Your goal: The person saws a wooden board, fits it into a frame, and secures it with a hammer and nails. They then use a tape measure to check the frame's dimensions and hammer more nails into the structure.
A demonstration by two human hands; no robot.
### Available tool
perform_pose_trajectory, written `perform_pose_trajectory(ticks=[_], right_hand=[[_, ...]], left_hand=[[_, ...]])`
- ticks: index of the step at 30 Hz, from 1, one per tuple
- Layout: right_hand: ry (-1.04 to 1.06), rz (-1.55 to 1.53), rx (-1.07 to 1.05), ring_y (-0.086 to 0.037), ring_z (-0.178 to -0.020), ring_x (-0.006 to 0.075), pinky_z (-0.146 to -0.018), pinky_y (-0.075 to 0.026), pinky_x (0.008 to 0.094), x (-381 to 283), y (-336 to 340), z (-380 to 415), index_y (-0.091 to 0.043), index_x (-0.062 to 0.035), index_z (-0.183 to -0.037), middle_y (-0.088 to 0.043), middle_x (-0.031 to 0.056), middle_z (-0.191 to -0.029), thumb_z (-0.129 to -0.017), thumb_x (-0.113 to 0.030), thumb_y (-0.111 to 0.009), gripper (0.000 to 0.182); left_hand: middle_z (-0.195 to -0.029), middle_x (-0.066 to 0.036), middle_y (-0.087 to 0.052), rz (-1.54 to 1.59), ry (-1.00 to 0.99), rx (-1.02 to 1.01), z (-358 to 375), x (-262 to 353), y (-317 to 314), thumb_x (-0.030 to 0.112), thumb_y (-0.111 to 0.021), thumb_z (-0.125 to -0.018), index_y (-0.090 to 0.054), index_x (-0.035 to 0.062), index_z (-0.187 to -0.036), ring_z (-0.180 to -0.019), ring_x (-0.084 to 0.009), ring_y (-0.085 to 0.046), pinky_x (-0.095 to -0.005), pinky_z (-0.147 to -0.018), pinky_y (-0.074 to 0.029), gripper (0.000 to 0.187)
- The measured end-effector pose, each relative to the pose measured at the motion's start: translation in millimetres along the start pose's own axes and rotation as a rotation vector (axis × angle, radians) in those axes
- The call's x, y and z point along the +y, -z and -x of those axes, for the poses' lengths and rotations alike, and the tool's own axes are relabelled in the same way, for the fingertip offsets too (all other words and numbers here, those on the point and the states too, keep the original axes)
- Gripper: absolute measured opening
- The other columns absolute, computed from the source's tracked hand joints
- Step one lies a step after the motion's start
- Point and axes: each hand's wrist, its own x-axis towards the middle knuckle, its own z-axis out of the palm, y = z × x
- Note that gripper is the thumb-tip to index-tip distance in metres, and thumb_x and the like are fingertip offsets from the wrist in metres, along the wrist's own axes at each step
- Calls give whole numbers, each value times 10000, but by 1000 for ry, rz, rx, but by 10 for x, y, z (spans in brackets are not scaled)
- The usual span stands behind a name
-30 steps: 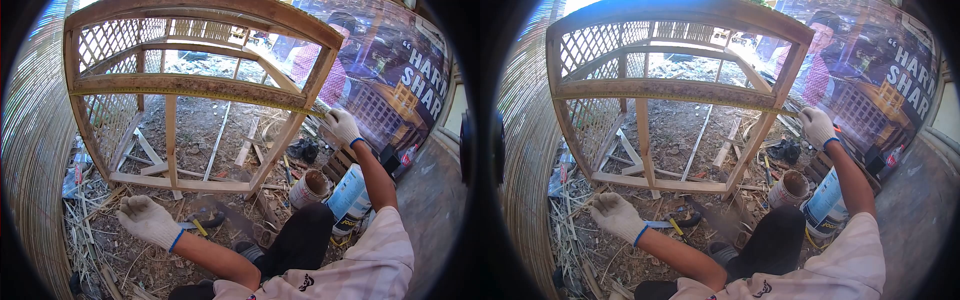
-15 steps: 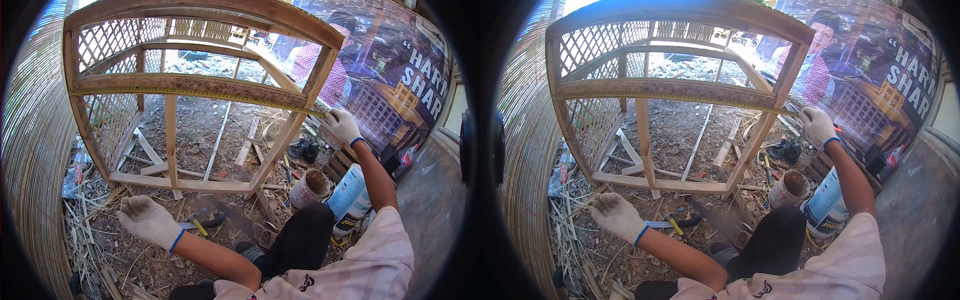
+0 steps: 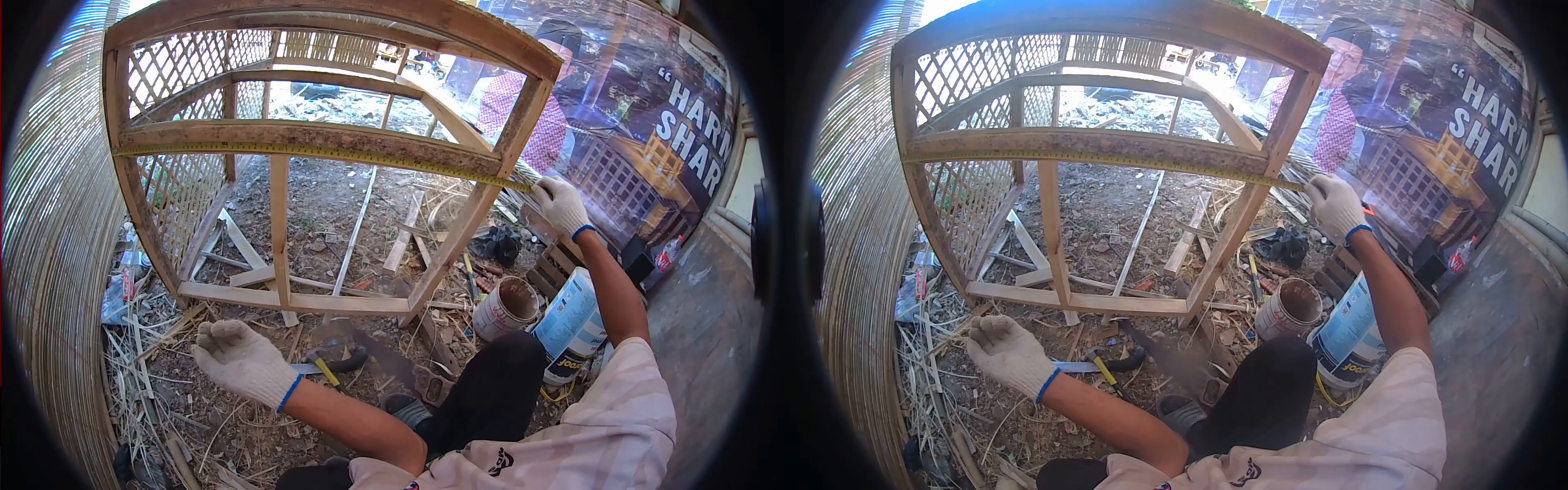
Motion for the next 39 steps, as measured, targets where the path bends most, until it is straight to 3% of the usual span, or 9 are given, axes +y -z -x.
perform_pose_trajectory(ticks=[28,39], right_hand=[[-14,4,-11,-667,-959,408,-869,-498,488,15,-8,-27,-746,6,-1025,-698,226,-981,-987,-221,-651,248],[-22,10,-6,-660,-950,401,-861,-495,485,-10,5,-13,-745,5,-1019,-692,222,-963,-993,-221,-646,248]], left_hand=[[-977,-112,-721,51,48,-9,25,29,-3,240,-588,-1091,-662,2,-1060,-881,-222,-710,-350,-776,-637,252],[-969,-105,-721,2,-16,15,-2,0,22,235,-587,-1089,-665,2,-1050,-875,-218,-715,-345,-761,-631,249]])
